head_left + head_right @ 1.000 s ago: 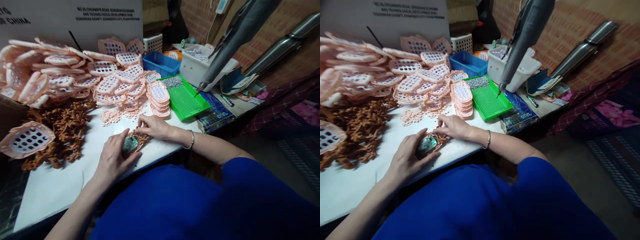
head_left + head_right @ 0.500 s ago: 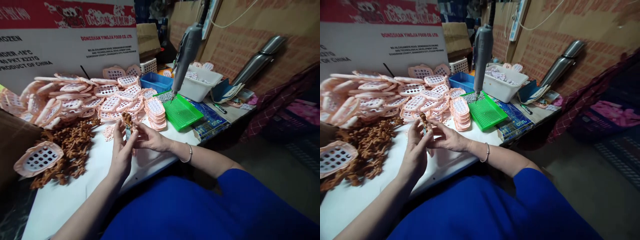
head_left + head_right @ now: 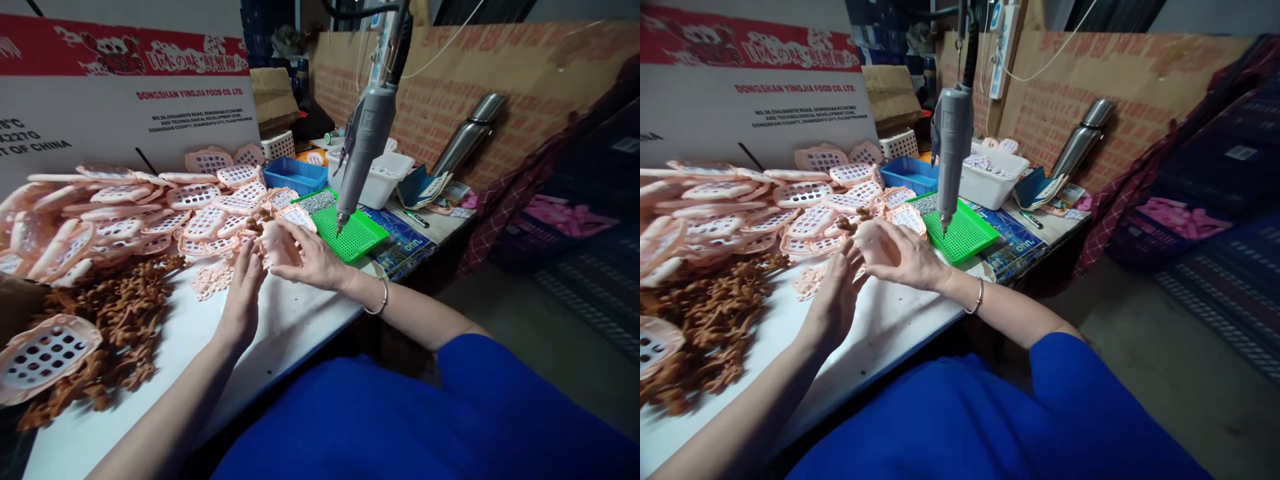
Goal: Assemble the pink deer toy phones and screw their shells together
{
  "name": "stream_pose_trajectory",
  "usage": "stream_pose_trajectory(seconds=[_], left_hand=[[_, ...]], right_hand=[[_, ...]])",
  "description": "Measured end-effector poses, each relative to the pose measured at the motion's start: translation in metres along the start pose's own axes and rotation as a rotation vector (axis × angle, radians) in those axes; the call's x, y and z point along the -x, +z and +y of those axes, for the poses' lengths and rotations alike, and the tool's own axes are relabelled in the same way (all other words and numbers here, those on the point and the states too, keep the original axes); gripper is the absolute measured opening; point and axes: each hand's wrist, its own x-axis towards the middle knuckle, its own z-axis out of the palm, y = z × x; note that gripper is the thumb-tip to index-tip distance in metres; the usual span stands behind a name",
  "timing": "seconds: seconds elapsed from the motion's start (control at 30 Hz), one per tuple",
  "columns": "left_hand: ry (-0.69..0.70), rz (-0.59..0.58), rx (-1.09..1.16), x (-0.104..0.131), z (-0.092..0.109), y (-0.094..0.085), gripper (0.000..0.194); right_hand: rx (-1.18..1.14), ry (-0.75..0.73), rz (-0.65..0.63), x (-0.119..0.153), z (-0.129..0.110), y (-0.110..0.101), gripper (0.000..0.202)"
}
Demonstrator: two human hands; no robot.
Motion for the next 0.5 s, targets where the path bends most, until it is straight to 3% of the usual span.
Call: stream_pose_trajectory(seconds=[0.1, 0.2, 0.33, 0.5], left_hand=[[-0.131, 0.025, 0.083, 0.004, -0.006, -0.011, 0.063], [-0.169, 0.011, 0.066, 0.008, -0.010, -0.017, 0.058], [-0.170, -0.029, 0.055, 0.009, -0.013, -0.018, 0.060], [-0.141, -0.057, 0.042, 0.007, -0.019, -0.019, 0.062]], right_hand=[[0.316, 0.083, 0.068, -0.009, -0.003, -0.017, 0.082], [0.568, 0.249, 0.067, -0.024, -0.009, -0.036, 0.078], [0.777, 0.388, -0.066, -0.045, -0.013, -0.047, 0.072], [0.875, 0.411, -0.229, -0.063, -0.012, -0.039, 0.062]])
